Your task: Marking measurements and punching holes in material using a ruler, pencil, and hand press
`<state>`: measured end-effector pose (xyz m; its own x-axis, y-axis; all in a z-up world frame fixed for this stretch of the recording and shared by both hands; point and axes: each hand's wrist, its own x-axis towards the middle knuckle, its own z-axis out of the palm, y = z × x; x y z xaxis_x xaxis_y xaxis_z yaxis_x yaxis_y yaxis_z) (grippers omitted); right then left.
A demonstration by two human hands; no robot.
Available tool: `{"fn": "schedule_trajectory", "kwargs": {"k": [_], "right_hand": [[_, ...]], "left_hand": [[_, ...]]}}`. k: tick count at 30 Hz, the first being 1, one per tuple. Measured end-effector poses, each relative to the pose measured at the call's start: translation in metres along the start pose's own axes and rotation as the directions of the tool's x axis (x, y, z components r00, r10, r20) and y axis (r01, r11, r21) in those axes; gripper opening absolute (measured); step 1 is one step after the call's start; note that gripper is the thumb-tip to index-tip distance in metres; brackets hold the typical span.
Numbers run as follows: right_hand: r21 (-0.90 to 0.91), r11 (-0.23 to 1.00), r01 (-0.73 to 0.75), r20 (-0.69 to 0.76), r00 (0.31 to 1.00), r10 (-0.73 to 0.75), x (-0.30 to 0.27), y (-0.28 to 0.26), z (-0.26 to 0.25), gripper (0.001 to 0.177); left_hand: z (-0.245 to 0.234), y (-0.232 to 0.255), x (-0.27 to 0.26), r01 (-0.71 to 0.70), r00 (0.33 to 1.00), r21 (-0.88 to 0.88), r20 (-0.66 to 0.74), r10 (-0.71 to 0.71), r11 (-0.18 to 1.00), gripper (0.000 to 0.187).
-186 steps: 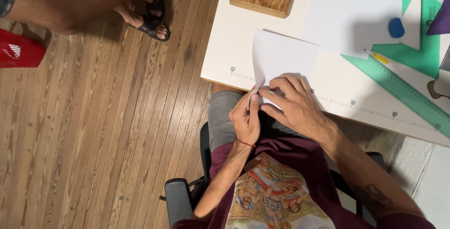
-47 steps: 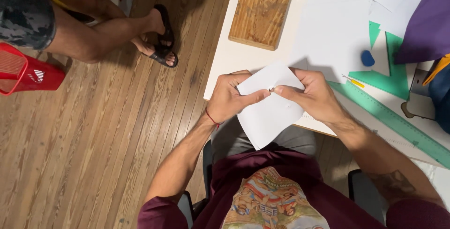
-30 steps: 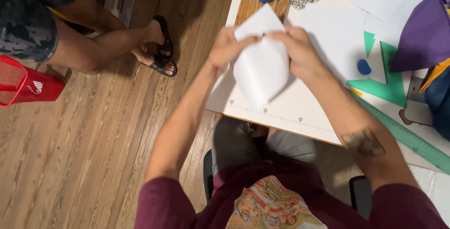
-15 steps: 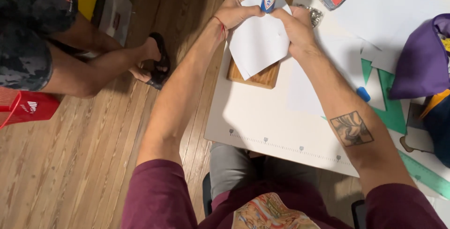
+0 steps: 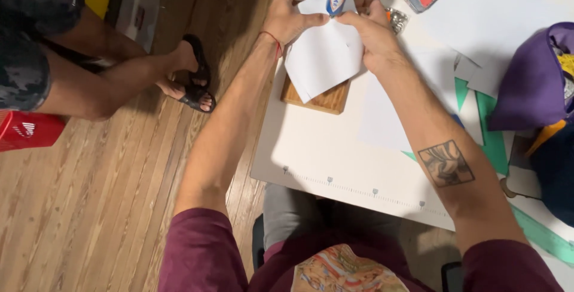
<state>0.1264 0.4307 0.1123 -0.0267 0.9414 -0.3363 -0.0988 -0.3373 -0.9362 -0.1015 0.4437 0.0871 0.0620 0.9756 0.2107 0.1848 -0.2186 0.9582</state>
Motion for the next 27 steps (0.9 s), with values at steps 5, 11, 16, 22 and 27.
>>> {"fn": "schedule_trajectory", "kwargs": {"k": [5,11,16,22,27], "right_hand": [[-0.012,0.997,0.07,-0.012,0.997,-0.07,0.022,0.013,-0.005,0.055],[-0.067,0.995,0.067,0.045,0.997,-0.064,0.021,-0.001,-0.012,0.061],[-0.313,0.893,0.324,0.157,0.945,-0.287,0.021,-0.037,-0.069,0.034],[-0.563,0.302,0.769,0.553,0.622,-0.554,0.049,0.016,-0.154,0.017],[-0.738,-0.094,0.669,0.601,0.586,-0.543,0.015,0.032,-0.14,0.029]], "left_hand": [[0.004,0.023,-0.015,-0.107,0.981,0.594,-0.068,0.182,0.798,0.055],[0.012,0.041,-0.022,-0.164,0.974,0.683,-0.002,0.226,0.712,0.013],[0.02,0.03,-0.023,-0.157,0.958,0.673,-0.073,0.277,0.723,0.024],[0.017,0.024,-0.018,-0.13,0.974,0.655,-0.056,0.22,0.744,0.029],[0.01,0.032,-0.022,-0.18,0.972,0.552,-0.025,0.232,0.815,0.031]]}}
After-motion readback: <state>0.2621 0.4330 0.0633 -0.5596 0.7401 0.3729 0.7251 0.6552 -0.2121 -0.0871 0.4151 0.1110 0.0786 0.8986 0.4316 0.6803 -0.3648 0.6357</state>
